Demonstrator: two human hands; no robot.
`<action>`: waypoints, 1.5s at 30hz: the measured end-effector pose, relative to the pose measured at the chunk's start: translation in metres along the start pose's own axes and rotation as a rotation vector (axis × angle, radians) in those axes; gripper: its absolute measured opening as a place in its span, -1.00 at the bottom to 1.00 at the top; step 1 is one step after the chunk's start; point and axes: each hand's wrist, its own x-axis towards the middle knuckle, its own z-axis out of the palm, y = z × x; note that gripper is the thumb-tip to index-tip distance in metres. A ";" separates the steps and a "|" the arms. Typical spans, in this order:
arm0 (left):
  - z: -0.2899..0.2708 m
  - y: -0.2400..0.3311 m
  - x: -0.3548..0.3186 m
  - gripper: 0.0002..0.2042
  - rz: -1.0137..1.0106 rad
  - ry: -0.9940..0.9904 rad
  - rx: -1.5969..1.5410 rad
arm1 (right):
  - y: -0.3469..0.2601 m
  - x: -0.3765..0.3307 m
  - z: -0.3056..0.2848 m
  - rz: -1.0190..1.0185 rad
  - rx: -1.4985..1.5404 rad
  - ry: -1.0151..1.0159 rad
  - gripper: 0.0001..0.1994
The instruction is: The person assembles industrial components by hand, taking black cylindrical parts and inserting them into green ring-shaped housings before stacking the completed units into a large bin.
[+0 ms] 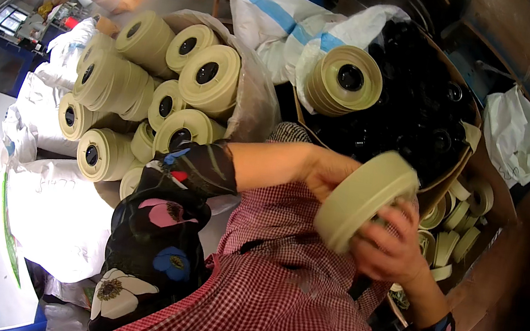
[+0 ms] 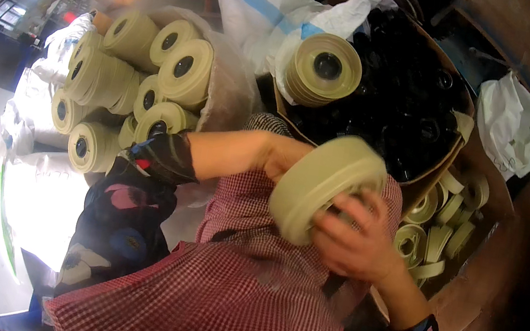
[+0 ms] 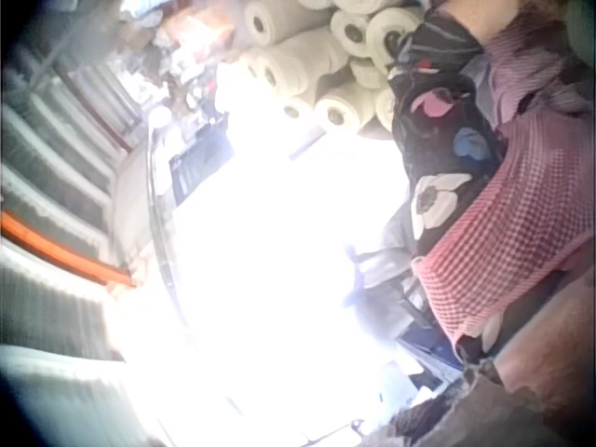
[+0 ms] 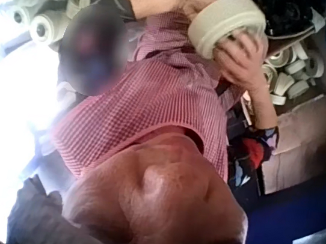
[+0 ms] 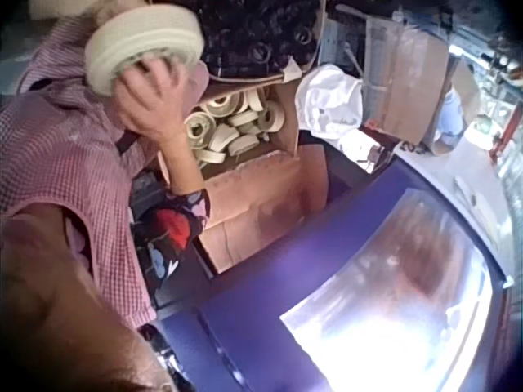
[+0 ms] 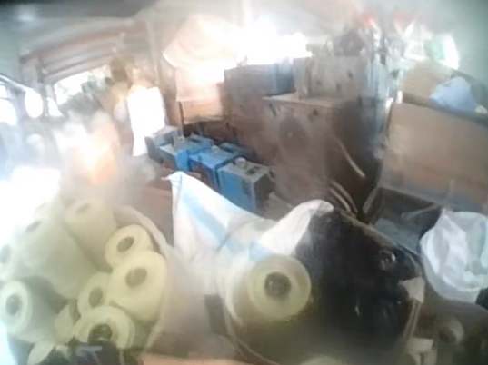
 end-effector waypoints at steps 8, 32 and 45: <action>0.021 -0.021 0.036 -0.37 0.816 0.903 1.185 | -0.016 -0.039 0.053 1.094 1.236 0.766 -0.22; 0.025 -0.002 0.015 -0.38 0.580 1.022 1.842 | 0.028 -0.001 0.051 1.091 1.891 1.021 -0.43; 0.030 0.083 -0.016 -0.35 0.465 0.816 1.898 | 0.101 0.030 0.070 1.229 2.006 0.593 -0.55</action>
